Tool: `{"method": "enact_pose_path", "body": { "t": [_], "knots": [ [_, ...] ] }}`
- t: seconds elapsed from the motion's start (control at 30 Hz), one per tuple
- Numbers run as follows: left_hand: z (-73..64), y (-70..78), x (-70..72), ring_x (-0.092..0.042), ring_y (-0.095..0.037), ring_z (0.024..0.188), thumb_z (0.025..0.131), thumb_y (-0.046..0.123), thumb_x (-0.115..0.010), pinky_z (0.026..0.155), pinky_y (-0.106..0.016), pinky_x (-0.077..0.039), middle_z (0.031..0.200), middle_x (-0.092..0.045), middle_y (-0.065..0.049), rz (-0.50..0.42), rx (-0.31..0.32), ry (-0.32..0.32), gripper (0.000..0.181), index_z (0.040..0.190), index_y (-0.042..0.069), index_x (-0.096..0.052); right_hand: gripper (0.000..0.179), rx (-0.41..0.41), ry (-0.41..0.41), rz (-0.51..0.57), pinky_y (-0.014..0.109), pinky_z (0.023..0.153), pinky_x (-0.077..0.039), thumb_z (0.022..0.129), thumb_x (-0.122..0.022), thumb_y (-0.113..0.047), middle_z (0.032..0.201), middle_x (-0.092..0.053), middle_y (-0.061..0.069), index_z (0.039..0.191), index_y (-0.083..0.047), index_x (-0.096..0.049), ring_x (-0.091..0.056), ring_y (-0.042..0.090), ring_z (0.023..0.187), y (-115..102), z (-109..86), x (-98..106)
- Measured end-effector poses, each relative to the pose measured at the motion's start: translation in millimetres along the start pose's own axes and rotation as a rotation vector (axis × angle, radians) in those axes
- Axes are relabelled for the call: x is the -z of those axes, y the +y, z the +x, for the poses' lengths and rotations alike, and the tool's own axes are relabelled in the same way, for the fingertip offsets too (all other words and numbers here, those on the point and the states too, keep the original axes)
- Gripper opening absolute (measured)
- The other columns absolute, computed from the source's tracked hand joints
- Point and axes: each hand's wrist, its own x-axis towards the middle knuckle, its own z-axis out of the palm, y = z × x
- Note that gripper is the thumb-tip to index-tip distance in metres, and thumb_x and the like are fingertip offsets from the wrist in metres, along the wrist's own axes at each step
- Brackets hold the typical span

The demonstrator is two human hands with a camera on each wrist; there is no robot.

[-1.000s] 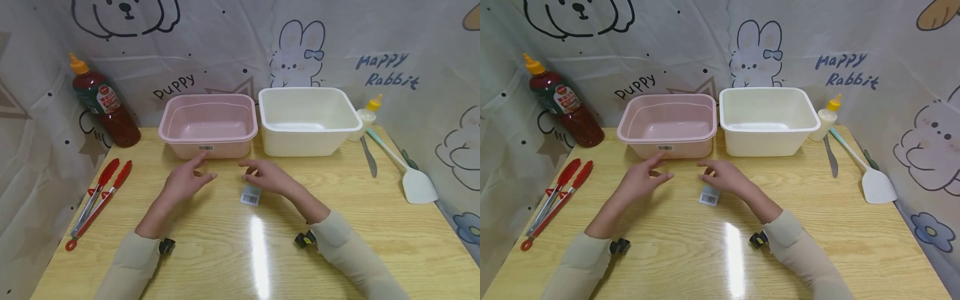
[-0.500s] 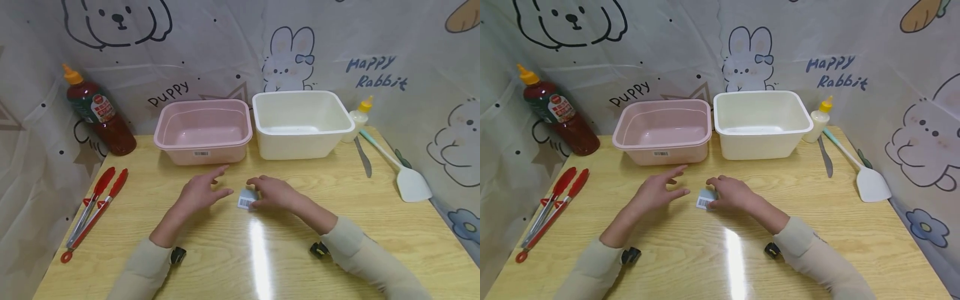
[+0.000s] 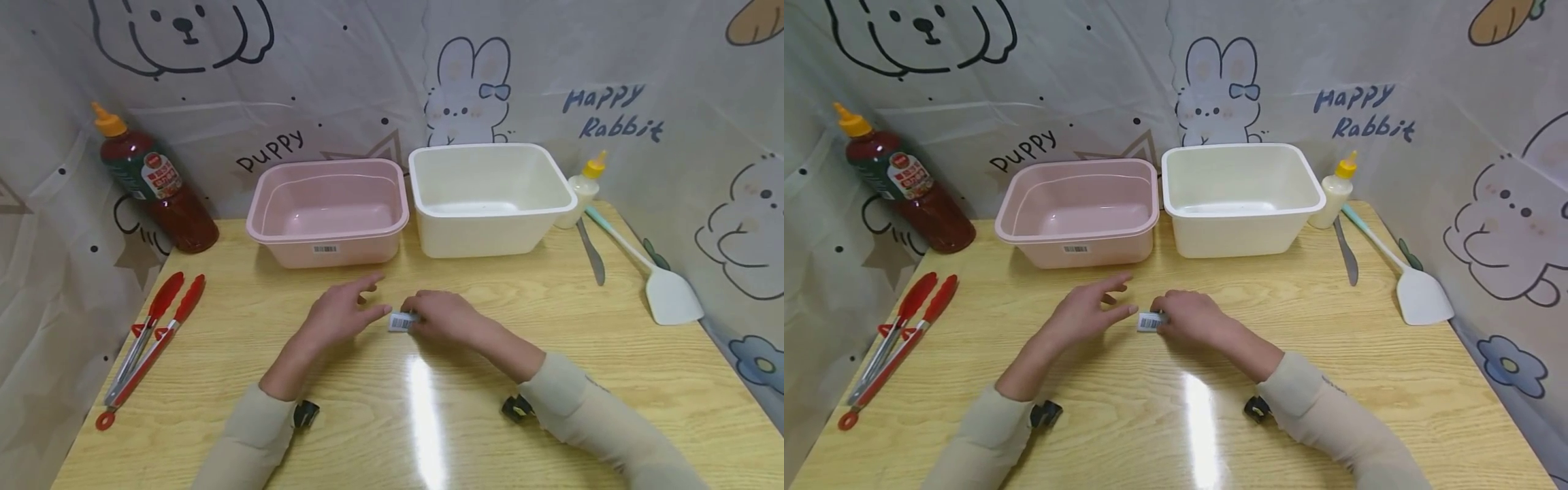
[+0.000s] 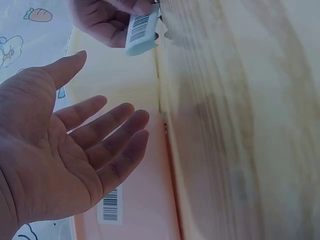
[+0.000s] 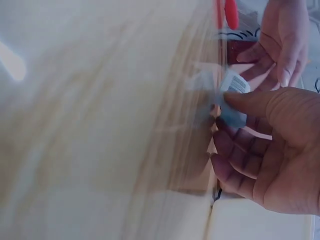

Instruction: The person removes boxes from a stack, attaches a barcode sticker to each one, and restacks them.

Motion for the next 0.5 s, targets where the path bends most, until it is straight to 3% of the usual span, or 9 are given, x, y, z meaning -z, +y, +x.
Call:
{"method": "enact_pose_path", "body": {
  "t": [0.23, 0.5],
  "knots": [
    [1.4, 2.6, -3.0, -0.070, -0.024, 0.114, 0.095, 0.048, -0.067, 0.092, -0.049, -0.056, 0.135, -0.068, -0.002, -0.042, -0.018, 0.015, 0.055, 0.146, 0.028, -0.055, 0.023, 0.017, 0.019, 0.148, 0.039, 0.087, -0.057, 0.098, -0.065, -0.014, 0.111, -0.076, 0.002, 0.119, -0.013, -0.075, -0.069, 0.017, 0.097, 12, -2.0, 6],
    [8.2, 8.6, -8.3, -0.070, -0.020, 0.111, 0.092, 0.045, -0.072, 0.087, -0.042, -0.058, 0.133, -0.069, 0.006, -0.131, -0.032, 0.028, 0.047, 0.136, 0.030, -0.064, 0.016, -0.044, 0.072, 0.486, 0.031, 0.073, -0.052, 0.098, -0.065, -0.013, 0.094, -0.073, 0.003, 0.113, -0.015, -0.067, -0.064, 0.015, 0.082, 23, -7.8, 18]
  ]
}}
